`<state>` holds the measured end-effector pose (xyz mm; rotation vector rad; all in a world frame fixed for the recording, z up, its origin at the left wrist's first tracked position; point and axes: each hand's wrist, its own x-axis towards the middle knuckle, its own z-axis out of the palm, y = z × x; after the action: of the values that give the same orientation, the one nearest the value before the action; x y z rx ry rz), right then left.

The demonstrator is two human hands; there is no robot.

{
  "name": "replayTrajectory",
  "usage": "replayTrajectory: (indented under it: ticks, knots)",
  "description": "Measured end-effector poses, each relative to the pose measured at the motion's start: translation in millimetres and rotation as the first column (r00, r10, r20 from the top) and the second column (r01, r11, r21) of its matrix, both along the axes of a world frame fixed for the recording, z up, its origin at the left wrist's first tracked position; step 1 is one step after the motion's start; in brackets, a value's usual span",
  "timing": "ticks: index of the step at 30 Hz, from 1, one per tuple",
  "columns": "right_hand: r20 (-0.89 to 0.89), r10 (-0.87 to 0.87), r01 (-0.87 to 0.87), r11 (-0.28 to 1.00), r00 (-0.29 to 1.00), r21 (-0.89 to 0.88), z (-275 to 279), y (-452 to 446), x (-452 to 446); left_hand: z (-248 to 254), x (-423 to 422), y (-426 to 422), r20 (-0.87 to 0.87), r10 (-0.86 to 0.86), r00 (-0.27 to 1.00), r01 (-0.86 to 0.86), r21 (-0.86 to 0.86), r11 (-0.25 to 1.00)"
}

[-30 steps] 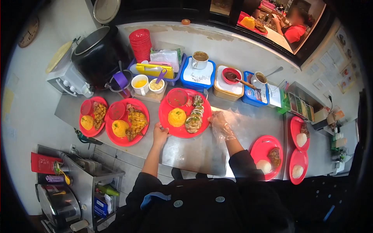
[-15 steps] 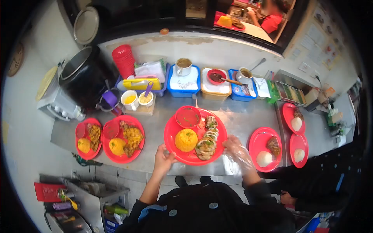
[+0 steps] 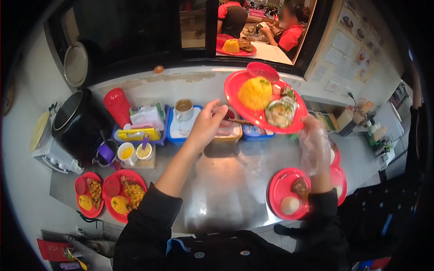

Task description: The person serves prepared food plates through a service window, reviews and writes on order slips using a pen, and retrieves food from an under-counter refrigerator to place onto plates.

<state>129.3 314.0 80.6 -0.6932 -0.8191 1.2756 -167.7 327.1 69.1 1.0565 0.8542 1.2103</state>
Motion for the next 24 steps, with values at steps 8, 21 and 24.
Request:
replayTrajectory:
  ticks: [8,21,24]
  knots:
    - [0.122,-0.204,0.185,0.971,0.971,0.152,35.9,211.7,62.5,15.4,52.6,189.1,-0.564,0.484,0.669,-0.043,0.621,0.783]
    - [0.488,-0.493,0.428,0.869,0.720,0.248,-11.7,414.9,98.5,16.9,148.1,443.1,-0.737,0.663,-0.134,0.309,0.604,0.734]
    - [0.723,-0.587,0.295,0.809,0.364,0.509,-41.2,481.2,142.0,20.8,137.2,445.8,-0.772,0.618,-0.151,0.339,0.547,0.766]
